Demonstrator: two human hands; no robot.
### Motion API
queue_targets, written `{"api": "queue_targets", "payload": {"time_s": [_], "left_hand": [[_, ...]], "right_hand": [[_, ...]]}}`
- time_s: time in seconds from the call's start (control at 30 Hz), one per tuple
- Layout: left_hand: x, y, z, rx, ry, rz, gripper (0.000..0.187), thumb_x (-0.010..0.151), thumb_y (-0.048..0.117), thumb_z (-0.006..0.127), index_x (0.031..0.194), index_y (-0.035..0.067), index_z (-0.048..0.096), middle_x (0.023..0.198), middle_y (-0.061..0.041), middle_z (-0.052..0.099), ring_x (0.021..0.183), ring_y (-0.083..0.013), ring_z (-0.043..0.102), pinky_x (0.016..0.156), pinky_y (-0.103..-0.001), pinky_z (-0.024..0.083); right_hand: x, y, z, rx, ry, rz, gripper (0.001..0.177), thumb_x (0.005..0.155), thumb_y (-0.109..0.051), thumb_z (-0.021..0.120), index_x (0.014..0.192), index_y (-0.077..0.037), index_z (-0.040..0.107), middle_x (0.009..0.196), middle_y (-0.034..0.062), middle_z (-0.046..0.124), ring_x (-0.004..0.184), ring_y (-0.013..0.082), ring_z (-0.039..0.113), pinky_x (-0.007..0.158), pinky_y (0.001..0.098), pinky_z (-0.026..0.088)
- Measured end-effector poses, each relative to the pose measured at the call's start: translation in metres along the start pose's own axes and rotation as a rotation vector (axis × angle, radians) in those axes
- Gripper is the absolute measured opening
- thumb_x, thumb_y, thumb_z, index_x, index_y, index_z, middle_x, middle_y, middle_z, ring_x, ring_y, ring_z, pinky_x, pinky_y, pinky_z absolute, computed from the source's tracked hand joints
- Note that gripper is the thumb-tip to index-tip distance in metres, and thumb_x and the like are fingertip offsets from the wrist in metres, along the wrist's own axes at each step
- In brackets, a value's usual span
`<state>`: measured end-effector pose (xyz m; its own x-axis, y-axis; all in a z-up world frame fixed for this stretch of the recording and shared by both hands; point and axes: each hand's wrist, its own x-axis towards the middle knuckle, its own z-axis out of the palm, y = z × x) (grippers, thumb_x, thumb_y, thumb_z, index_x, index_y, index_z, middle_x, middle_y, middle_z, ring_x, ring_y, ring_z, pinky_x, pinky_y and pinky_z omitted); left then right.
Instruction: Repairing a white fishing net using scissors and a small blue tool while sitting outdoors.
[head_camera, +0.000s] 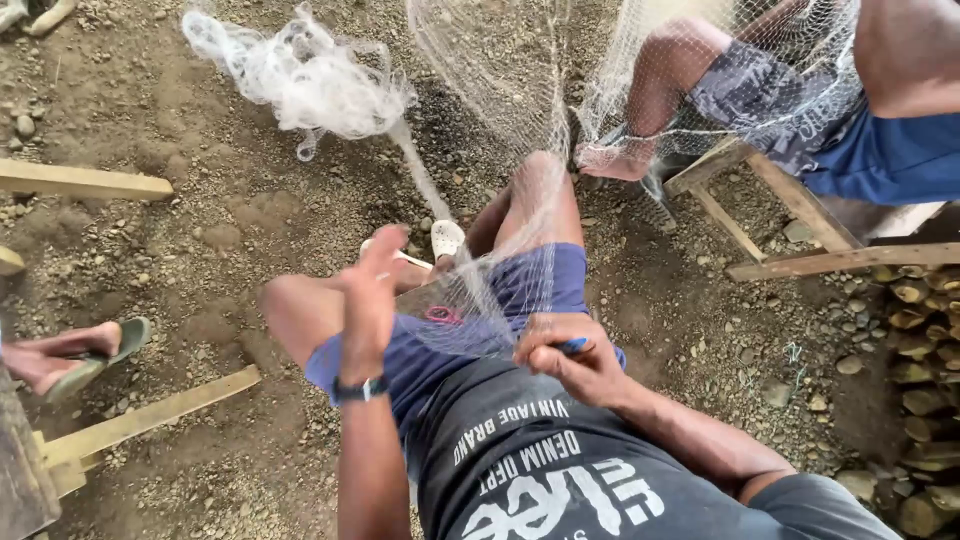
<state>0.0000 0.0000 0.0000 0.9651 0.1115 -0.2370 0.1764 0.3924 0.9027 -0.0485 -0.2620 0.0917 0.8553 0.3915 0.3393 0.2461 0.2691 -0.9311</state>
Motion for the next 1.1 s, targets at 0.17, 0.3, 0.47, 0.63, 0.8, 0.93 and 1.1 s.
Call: {"api": "queue_targets", "payload": {"time_s": [0.17, 0.3, 0.47, 0.63, 0.8, 0.93, 1.1], "left_hand": [[0.014, 0.026, 0.072, -0.248, -0.76, -0.106, 0.114, 0.081, 0.094, 0.025, 0.138, 0.003, 0.062, 0.139, -0.023, 0.062, 0.138, -0.0365, 0.05, 0.121, -0.051, 0.029], [-0.004, 0.086, 0.097, -0.203, -1.253, -0.304, 0.118, 0.077, 0.098, 0.02, 0.128, 0.002, 0.067, 0.129, -0.02, 0.068, 0.129, -0.0311, 0.059, 0.122, -0.044, 0.035], [-0.019, 0.055, 0.059, -0.888, -0.989, 0.194, 0.118, 0.069, 0.054, 0.089, 0.155, 0.009, 0.022, 0.084, -0.009, 0.05, 0.077, -0.0286, 0.055, 0.079, -0.055, 0.05], [-0.071, 0.049, 0.051, -0.855, -0.579, 0.063, 0.088, 0.087, 0.037, 0.084, 0.145, -0.01, 0.038, 0.072, 0.005, 0.046, 0.055, -0.0086, 0.047, 0.05, -0.027, 0.051], [-0.067, 0.078, 0.044, -0.056, -0.523, 0.012, 0.052, 0.091, 0.034, 0.077, 0.12, -0.007, 0.066, 0.06, 0.003, 0.05, 0.045, -0.0066, 0.043, 0.041, -0.021, 0.042], [-0.053, 0.13, 0.072, 0.249, -0.367, 0.201, 0.043, 0.1, 0.045, 0.063, 0.107, 0.004, 0.073, 0.074, -0.003, 0.054, 0.057, -0.0092, 0.051, 0.054, -0.029, 0.057], [-0.06, 0.089, 0.092, -0.363, -0.338, 0.115, 0.034, 0.107, 0.038, 0.051, 0.091, 0.009, 0.057, 0.065, 0.001, 0.049, 0.057, -0.016, 0.059, 0.054, -0.037, 0.062]], "right_hand": [[-0.006, -0.011, 0.001, 0.08, -0.074, -0.015, 0.039, 0.102, -0.025, 0.064, 0.08, 0.005, 0.076, 0.062, 0.0133, 0.064, 0.054, 0.0214, 0.057, 0.052, 0.0331, 0.049], [-0.021, -0.003, -0.017, 0.039, -0.046, -0.027, 0.041, 0.103, -0.027, 0.06, 0.082, 0.005, 0.077, 0.063, 0.0119, 0.064, 0.054, 0.019, 0.057, 0.053, 0.0321, 0.049], [0.0, -0.009, -0.018, -0.075, -0.021, -0.077, 0.035, 0.104, -0.02, 0.058, 0.086, 0.004, 0.076, 0.068, 0.0127, 0.065, 0.06, 0.0218, 0.059, 0.058, 0.033, 0.051], [0.009, 0.001, -0.018, -0.12, -0.023, -0.124, 0.026, 0.1, -0.015, 0.063, 0.085, 0.002, 0.076, 0.073, 0.0123, 0.068, 0.065, 0.0236, 0.063, 0.062, 0.0328, 0.052], [-0.001, 0.013, -0.005, -0.081, -0.11, -0.034, 0.015, 0.095, -0.01, 0.07, 0.087, 0.0, 0.079, 0.075, 0.0148, 0.072, 0.064, 0.027, 0.068, 0.061, 0.0372, 0.055], [-0.003, 0.024, -0.009, -0.163, -0.14, -0.038, 0.012, 0.094, -0.01, 0.072, 0.093, -0.002, 0.081, 0.079, 0.0135, 0.072, 0.067, 0.0269, 0.07, 0.064, 0.0366, 0.057], [-0.002, 0.028, -0.014, -0.183, -0.123, -0.025, 0.017, 0.096, -0.016, 0.072, 0.09, -0.002, 0.08, 0.081, 0.015, 0.072, 0.072, 0.0273, 0.071, 0.067, 0.038, 0.057]]}}
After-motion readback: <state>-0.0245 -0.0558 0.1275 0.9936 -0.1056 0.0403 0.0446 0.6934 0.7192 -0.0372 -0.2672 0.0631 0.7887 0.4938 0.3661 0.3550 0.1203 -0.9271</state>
